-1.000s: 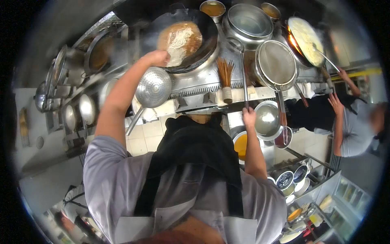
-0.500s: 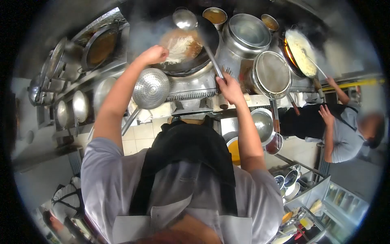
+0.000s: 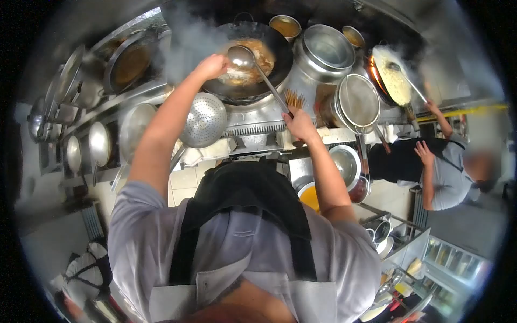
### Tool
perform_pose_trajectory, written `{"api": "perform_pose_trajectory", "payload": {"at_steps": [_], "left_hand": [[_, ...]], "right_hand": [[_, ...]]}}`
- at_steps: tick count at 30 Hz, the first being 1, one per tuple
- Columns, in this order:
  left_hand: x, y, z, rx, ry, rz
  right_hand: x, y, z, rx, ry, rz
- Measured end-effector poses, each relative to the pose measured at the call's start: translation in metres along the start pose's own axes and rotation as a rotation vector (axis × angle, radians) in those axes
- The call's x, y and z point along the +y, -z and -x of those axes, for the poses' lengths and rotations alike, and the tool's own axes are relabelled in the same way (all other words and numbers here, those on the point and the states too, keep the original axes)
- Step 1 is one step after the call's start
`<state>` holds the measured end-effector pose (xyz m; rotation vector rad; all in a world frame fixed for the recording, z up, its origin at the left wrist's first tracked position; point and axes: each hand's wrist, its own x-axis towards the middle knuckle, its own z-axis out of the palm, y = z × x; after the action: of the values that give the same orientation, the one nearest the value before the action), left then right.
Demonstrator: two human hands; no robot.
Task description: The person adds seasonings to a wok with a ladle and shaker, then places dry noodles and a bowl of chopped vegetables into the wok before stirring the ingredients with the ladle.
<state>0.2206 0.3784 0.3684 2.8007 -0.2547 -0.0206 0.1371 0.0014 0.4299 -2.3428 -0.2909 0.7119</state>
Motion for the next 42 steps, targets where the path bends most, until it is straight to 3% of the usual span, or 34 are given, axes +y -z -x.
{"api": "perform_pose_trajectory", "payload": {"at_steps": [3, 7, 9, 10, 13, 16, 18, 21, 22, 24, 28, 30, 31, 33, 35, 39, 42], "left_hand": [[0.004, -0.002, -0.005, -0.001, -0.020, -0.032], [0.019, 0.012, 0.000, -0.019, -0.004, -0.100], [0.020, 0.011, -0.001, -0.032, 0.023, -0.067], [0.019, 0.008, -0.001, -0.039, 0.060, -0.034], [0.019, -0.001, 0.004, -0.015, 0.099, -0.016], [0.010, -0.020, 0.006, -0.024, 0.125, -0.075], [0.011, -0.023, 0.010, -0.034, 0.111, -0.062], [0.021, -0.022, 0.017, -0.035, 0.139, -0.044], [0.023, -0.021, 0.015, -0.025, 0.178, -0.040], [0.025, -0.022, 0.012, -0.005, 0.229, -0.045], [0.029, -0.026, 0.013, 0.009, 0.309, -0.062], [0.032, -0.029, 0.013, 0.008, 0.305, -0.084], [0.031, -0.033, 0.010, 0.012, 0.304, -0.104], [0.030, -0.038, 0.006, 0.026, 0.341, -0.116], [0.028, -0.043, 0.006, 0.026, 0.372, -0.129], [0.037, -0.043, 0.009, 0.014, 0.352, -0.135], [0.040, -0.039, 0.007, 0.028, 0.348, -0.161]], "right_hand": [[0.023, -0.013, -0.016, 0.119, 0.154, 0.068], [0.020, -0.019, -0.009, 0.234, 0.181, 0.067], [0.003, -0.008, 0.005, 0.005, -0.092, -0.062], [0.006, -0.010, 0.004, 0.006, -0.100, -0.072], [0.027, -0.015, -0.008, 0.011, -0.041, -0.041], [0.024, -0.020, 0.001, 0.253, 0.211, 0.054], [-0.001, -0.001, 0.023, 0.062, -0.009, -0.046], [-0.002, 0.004, 0.021, -0.064, -0.106, -0.021], [0.005, -0.001, 0.018, -0.062, -0.104, -0.020], [0.019, -0.015, 0.012, 0.236, 0.171, 0.192], [0.011, -0.004, 0.018, 0.158, 0.134, 0.085], [-0.004, 0.004, 0.019, -0.056, -0.097, 0.037], [0.005, -0.001, 0.014, -0.053, -0.097, 0.035], [0.017, -0.013, 0.002, 0.211, 0.209, 0.192], [0.014, -0.015, -0.004, 0.228, 0.193, 0.165], [0.001, -0.014, -0.028, 0.058, 0.144, 0.018], [0.011, -0.029, -0.048, 0.236, 0.267, 0.138]]}}
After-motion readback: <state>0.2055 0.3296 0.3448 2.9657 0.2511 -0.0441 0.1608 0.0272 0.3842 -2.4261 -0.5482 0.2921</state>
